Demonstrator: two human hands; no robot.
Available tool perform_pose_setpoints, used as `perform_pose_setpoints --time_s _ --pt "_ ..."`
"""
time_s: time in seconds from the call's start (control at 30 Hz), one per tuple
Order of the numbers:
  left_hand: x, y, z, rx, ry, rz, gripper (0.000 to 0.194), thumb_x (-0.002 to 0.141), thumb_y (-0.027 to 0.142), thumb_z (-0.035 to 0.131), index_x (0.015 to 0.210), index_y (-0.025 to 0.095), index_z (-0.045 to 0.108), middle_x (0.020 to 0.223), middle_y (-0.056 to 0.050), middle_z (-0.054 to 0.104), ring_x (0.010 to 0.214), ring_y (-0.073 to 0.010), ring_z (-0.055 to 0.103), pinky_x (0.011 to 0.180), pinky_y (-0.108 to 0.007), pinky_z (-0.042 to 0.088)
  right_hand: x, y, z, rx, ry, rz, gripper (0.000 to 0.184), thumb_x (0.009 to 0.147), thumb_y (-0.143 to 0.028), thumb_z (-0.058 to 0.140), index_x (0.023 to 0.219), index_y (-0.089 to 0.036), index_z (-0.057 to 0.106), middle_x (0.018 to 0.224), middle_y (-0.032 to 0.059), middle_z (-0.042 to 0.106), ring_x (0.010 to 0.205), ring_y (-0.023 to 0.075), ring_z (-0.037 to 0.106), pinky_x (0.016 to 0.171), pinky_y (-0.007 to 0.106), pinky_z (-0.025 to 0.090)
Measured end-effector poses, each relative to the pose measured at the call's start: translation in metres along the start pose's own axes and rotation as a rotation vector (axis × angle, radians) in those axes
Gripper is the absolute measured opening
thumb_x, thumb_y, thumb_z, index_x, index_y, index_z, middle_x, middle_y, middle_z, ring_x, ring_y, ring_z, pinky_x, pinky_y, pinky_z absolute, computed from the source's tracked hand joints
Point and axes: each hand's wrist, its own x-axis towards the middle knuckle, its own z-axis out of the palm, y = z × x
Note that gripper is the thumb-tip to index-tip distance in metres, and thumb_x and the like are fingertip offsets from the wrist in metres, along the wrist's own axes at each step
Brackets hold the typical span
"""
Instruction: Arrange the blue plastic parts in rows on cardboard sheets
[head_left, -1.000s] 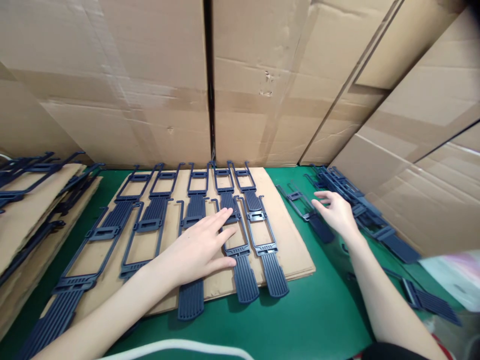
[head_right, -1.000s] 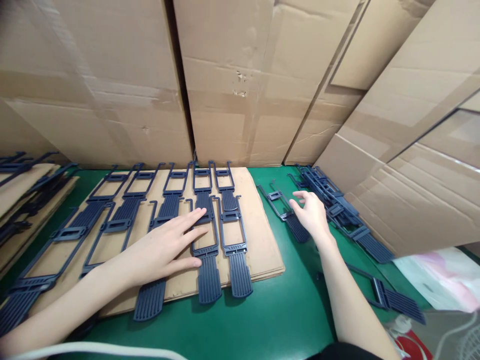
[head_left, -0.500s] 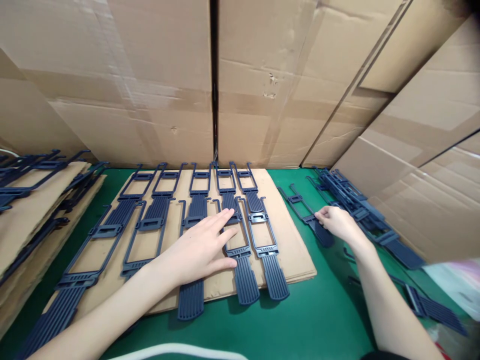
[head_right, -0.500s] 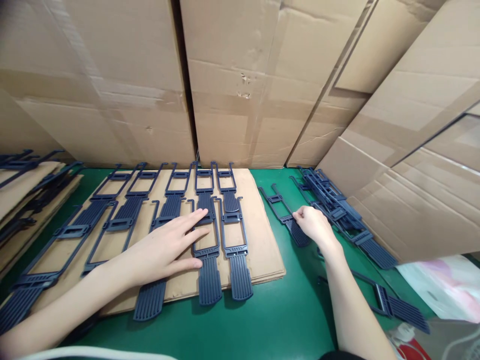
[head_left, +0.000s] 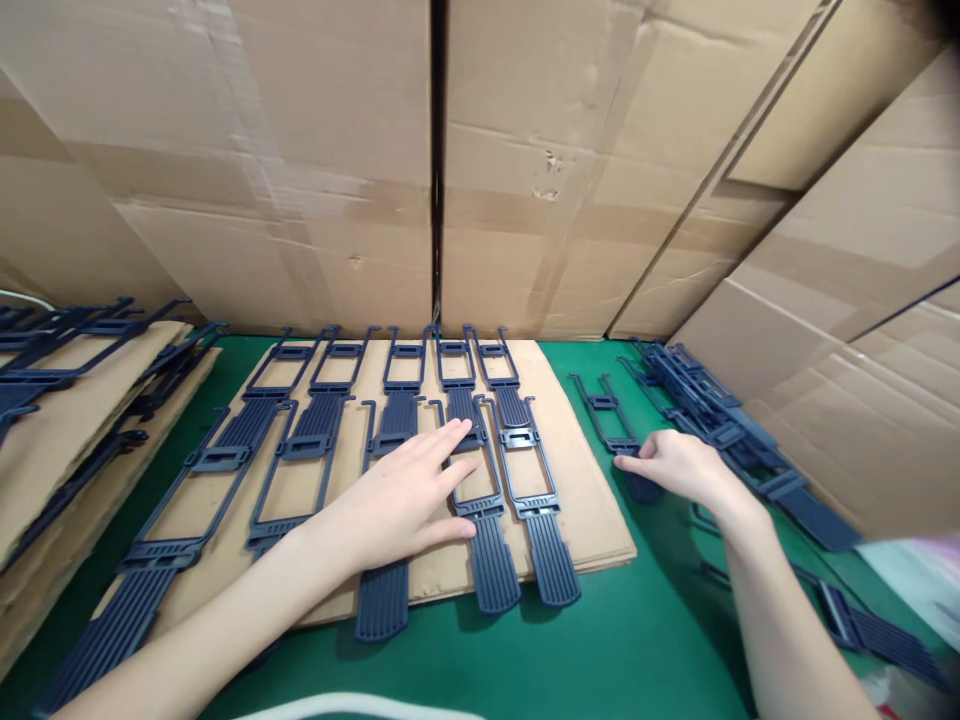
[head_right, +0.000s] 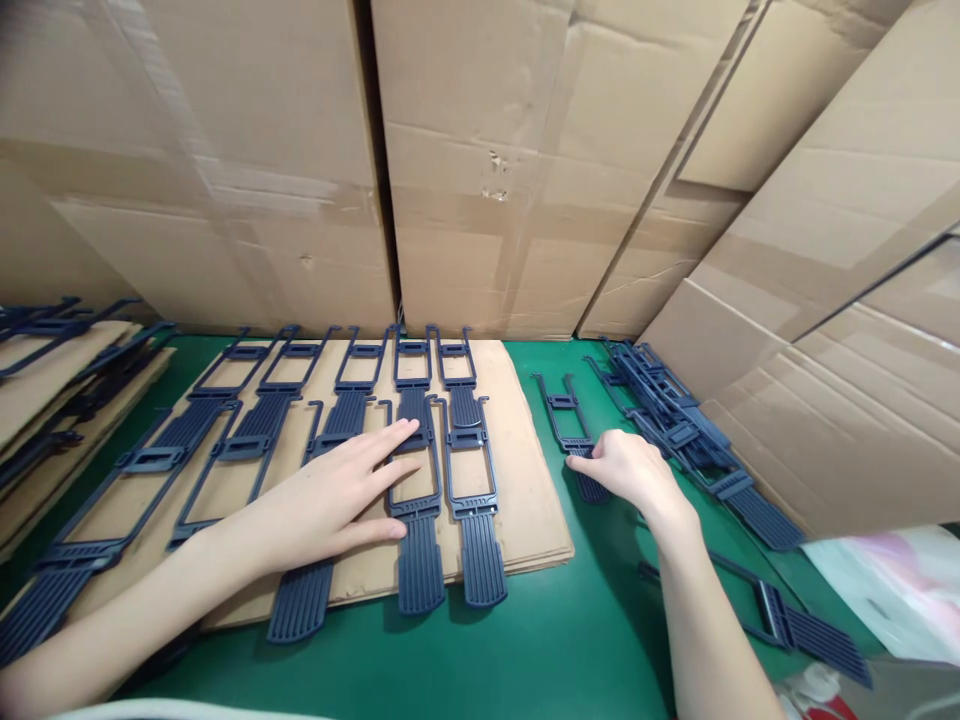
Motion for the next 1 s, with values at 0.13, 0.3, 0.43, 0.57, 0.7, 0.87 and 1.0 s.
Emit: perform_pose_setpoints --time_s 0.13,0.3,0.43,0.57,0.7,0.87,1.0 --pt "0.0 0.0 -0.001 -0.005 -0.009 -0.003 0.063 0.085 0.058 0.048 0.13 0.014 0.051 0.148 -0.02 0.023 0.137 -0.0322 0.023 0.108 -0.047 0.031 0.008 0.002 0.002 0.112 0.11 0.061 0.037 0.074 -0.058 0.051 0.074 -0.021 0.057 0.072 0.0068 0.066 0.076 0.0261 0.062 0.061 0.031 0.04" --pt "-0.001 -0.001 0.001 -0.018 -0.006 -0.003 0.063 0.085 0.058 0.048 0.131 0.015 0.05 0.149 -0.019 0.022 0.138 -0.0322 0.022 0.109 -0.047 0.031 0.019 0.003 0.011 0.568 0.222 0.006 0.047 0.07 -0.057 0.061 0.092 -0.02 0.045 0.073 0.0022 0.062 0.051 0.0157 0.057 0.05 0.028 0.04" --pt "-0.001 -0.001 0.002 -0.03 0.011 0.002 0.062 0.085 0.057 0.049 0.13 0.015 0.051 0.149 -0.019 0.022 0.138 -0.0326 0.022 0.108 -0.048 0.031 0.016 -0.01 0.011 1.012 0.432 -0.03 0.048 0.066 -0.053 0.067 0.093 -0.021 0.042 0.065 -0.0043 0.052 0.04 0.0081 0.043 0.038 0.021 0.033" --pt "-0.002 -0.001 0.002 -0.039 0.026 0.008 0.062 0.084 0.056 0.05 0.13 0.014 0.051 0.149 -0.02 0.022 0.137 -0.0335 0.023 0.108 -0.048 0.031 0.008 -0.025 0.006 1.34 0.419 -0.09 0.043 0.064 -0.045 0.071 0.087 -0.021 0.043 0.059 -0.0065 0.047 0.041 0.0068 0.039 0.037 0.018 0.028" --pt "-0.002 -0.001 0.0 -0.024 0.02 0.01 0.062 0.085 0.056 0.05 0.129 0.014 0.052 0.148 -0.022 0.022 0.137 -0.0341 0.024 0.108 -0.048 0.032 0.004 -0.037 0.011 1.423 0.289 -0.222 0.038 0.065 -0.04 0.072 0.082 -0.02 0.045 0.058 -0.0041 0.051 0.049 0.0107 0.049 0.048 0.024 0.04" --pt "-0.002 0.001 0.0 -0.009 0.016 0.008 0.062 0.085 0.057 0.05 0.129 0.014 0.052 0.148 -0.021 0.023 0.137 -0.0339 0.024 0.108 -0.048 0.032 0.003 -0.048 0.026 1.19 0.301 -0.36 0.032 0.075 -0.044 0.066 0.089 -0.019 0.051 0.079 0.0017 0.059 0.072 0.0147 0.057 0.067 0.028 0.045" --pt "-0.002 0.0 0.001 -0.004 0.007 0.004 0.062 0.085 0.057 0.048 0.13 0.014 0.051 0.149 -0.021 0.022 0.137 -0.0331 0.024 0.108 -0.047 0.032 -0.001 -0.05 0.03 0.787 0.305 -0.427 0.047 0.079 -0.046 0.062 0.116 -0.021 0.049 0.09 0.0036 0.06 0.083 0.0178 0.055 0.072 0.031 0.044"
